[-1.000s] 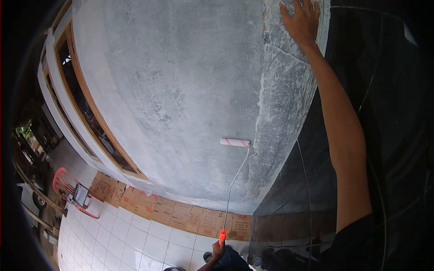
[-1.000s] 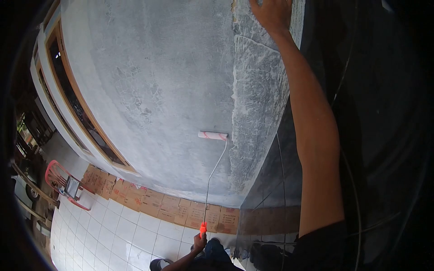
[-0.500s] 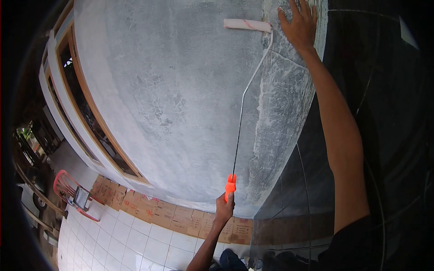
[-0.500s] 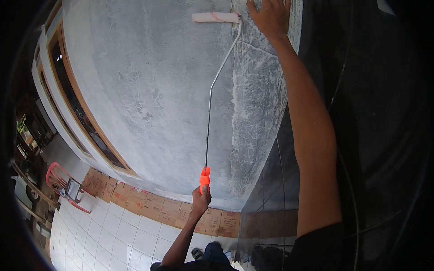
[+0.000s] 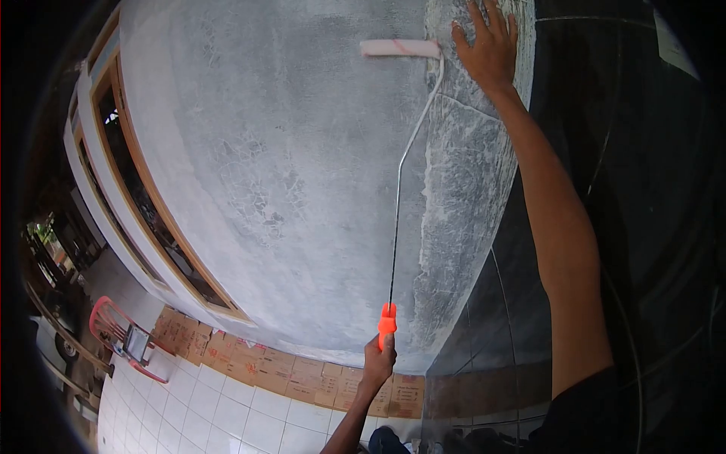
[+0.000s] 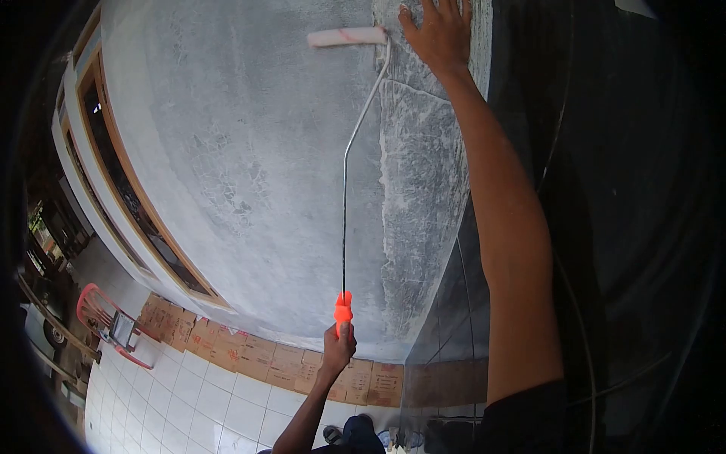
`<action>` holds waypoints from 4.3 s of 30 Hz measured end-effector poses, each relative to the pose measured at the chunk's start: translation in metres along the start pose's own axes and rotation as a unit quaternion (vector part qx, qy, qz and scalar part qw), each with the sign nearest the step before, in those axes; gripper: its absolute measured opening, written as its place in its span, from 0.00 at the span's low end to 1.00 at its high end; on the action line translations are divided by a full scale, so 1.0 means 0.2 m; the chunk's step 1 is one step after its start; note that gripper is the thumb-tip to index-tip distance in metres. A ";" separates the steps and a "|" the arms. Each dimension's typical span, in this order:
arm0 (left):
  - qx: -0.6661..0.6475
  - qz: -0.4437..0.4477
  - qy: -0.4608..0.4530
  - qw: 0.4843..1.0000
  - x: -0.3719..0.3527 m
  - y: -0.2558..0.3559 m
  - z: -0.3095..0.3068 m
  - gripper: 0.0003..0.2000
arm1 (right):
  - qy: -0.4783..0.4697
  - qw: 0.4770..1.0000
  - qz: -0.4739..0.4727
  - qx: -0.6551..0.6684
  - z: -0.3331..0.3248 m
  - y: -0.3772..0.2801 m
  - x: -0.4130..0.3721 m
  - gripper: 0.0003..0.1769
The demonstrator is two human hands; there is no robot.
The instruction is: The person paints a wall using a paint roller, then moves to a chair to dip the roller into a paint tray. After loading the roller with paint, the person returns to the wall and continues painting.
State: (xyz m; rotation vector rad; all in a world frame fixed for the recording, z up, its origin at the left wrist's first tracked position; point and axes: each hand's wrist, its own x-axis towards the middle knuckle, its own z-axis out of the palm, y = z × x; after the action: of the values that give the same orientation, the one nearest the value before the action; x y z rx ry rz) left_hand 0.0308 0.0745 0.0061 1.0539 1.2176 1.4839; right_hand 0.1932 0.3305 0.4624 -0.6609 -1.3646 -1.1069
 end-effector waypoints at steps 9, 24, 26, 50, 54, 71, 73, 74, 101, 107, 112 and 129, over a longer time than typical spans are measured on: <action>0.047 0.060 0.042 0.996 0.01 0.00 0.04 0.21 | 0.008 1.000 -0.008 0.003 0.00 0.00 0.00 0.32; -0.006 0.040 0.004 0.999 0.17 0.39 -0.04 0.21 | -0.010 1.000 0.001 0.002 -0.01 -0.02 0.00 0.33; -0.012 0.033 0.006 0.999 0.17 0.21 -0.06 0.22 | -0.003 1.000 -0.004 0.007 -0.01 -0.01 0.00 0.33; -0.008 -0.081 0.074 0.994 -0.41 -0.70 -0.49 0.21 | -0.038 0.994 0.072 0.072 -0.16 -0.37 -1.04 0.25; 0.063 -0.077 0.110 0.989 -0.63 -0.95 -0.49 0.22 | -0.068 0.992 0.091 0.062 -0.20 -0.34 -1.23 0.25; 0.022 -0.090 0.093 0.991 -0.59 -1.00 -0.41 0.22 | -0.118 0.991 0.057 0.004 -0.16 -0.29 -1.28 0.27; 0.046 -0.080 0.096 0.991 -0.65 -1.04 -0.46 0.22 | -0.115 0.992 0.058 0.003 -0.16 -0.30 -1.28 0.27; 0.069 -0.068 0.097 0.991 -0.66 -1.06 -0.48 0.21 | -0.111 0.992 0.056 0.001 -0.16 -0.30 -1.27 0.28; 0.228 -0.168 0.089 0.955 -0.94 -1.02 -0.80 0.27 | -0.078 0.996 0.044 0.009 -0.13 -0.28 -1.29 0.28; 0.177 -0.122 0.071 0.974 -0.66 -0.81 -0.50 0.25 | -0.072 0.997 0.034 0.018 -0.14 -0.29 -1.29 0.26; 0.195 -0.141 0.077 0.967 -0.86 -0.93 -0.51 0.23 | -0.072 0.997 0.033 0.016 -0.14 -0.30 -1.28 0.26; 0.074 -0.120 0.031 0.989 -0.67 -0.89 -0.45 0.25 | -0.072 0.997 0.034 0.018 -0.14 -0.29 -1.28 0.26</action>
State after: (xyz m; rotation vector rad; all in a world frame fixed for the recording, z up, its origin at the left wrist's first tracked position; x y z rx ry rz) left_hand -0.0035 -0.0587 -0.1915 0.9257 1.4627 1.2626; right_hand 0.1890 0.3420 0.1980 -0.7675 -1.4709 -0.9934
